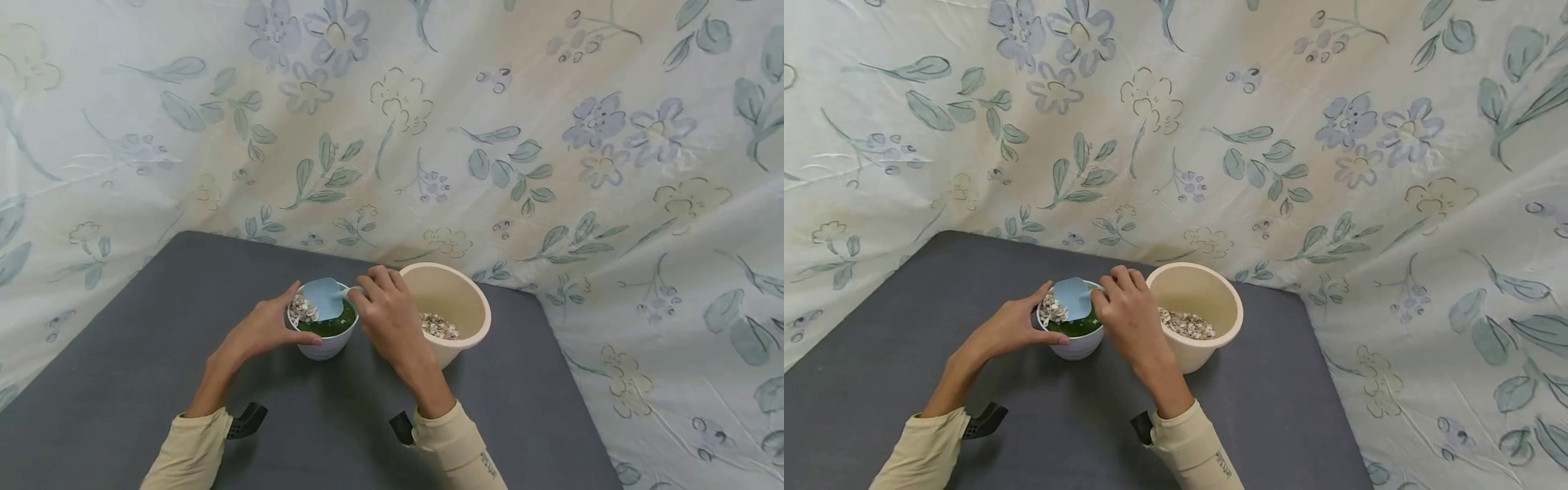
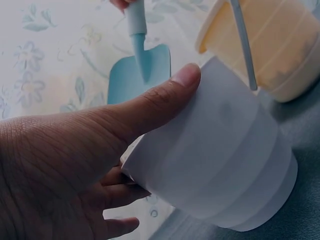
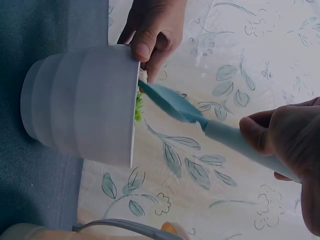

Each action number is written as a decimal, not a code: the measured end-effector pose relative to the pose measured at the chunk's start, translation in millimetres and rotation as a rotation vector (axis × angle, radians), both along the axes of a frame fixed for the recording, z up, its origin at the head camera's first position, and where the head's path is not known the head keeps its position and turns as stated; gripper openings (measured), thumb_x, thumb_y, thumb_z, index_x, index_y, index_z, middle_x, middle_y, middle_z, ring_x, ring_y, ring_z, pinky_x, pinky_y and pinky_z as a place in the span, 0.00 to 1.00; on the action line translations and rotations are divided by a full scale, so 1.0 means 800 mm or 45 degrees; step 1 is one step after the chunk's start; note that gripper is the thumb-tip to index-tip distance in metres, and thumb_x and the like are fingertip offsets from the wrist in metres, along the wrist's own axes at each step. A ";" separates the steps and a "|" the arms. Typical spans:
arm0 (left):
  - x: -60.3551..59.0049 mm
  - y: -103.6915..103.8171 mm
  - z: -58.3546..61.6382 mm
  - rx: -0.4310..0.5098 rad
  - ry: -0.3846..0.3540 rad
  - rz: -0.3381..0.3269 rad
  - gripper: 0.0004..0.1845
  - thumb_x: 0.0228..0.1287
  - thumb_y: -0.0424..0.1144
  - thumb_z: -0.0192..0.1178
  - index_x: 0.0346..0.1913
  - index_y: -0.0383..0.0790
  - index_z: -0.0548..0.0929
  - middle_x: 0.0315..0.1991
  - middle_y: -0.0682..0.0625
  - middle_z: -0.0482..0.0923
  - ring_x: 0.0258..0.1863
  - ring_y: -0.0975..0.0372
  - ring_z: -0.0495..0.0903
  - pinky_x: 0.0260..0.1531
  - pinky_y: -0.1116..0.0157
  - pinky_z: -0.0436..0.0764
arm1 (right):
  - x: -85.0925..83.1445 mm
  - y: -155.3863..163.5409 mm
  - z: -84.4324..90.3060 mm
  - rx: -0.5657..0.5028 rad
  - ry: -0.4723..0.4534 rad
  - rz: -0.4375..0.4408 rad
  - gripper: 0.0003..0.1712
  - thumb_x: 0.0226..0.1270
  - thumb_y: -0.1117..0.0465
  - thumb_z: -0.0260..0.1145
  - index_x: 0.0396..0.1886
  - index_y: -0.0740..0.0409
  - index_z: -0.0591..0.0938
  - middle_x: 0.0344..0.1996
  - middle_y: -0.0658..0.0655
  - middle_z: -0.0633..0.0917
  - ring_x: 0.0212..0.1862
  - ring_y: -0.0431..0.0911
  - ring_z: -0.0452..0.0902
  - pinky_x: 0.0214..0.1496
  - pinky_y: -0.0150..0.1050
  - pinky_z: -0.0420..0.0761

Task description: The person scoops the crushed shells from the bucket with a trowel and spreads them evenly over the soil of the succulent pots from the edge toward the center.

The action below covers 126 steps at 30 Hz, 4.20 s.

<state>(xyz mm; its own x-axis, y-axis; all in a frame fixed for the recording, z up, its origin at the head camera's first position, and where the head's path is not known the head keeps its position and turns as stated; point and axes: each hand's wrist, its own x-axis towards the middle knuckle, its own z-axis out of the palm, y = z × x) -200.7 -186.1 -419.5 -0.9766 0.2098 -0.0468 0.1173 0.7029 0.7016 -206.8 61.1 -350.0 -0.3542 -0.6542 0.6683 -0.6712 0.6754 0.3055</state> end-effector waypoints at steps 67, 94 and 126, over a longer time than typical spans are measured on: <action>-0.034 0.171 0.040 -0.037 0.430 -0.378 0.40 0.67 0.54 0.70 0.75 0.36 0.73 0.83 0.34 0.54 0.76 0.40 0.69 0.66 0.44 0.80 | -0.074 0.142 -0.022 0.523 -0.147 -0.588 0.12 0.63 0.67 0.75 0.22 0.49 0.90 0.27 0.55 0.88 0.41 0.52 0.76 0.49 0.47 0.77; -0.043 0.171 0.030 0.010 0.444 -0.409 0.39 0.66 0.55 0.71 0.73 0.35 0.76 0.81 0.32 0.58 0.64 0.42 0.83 0.49 0.54 0.86 | -0.073 0.153 -0.043 -0.073 -0.677 -0.866 0.29 0.59 0.64 0.76 0.08 0.51 0.67 0.14 0.55 0.78 0.35 0.62 0.81 0.34 0.55 0.83; -0.047 0.166 0.022 0.037 0.432 -0.408 0.39 0.68 0.55 0.69 0.77 0.42 0.72 0.84 0.37 0.54 0.75 0.40 0.71 0.64 0.43 0.81 | -0.022 0.195 -0.022 -0.637 -0.653 -0.757 0.09 0.60 0.62 0.79 0.39 0.60 0.94 0.36 0.62 0.93 0.37 0.59 0.73 0.50 0.56 0.73</action>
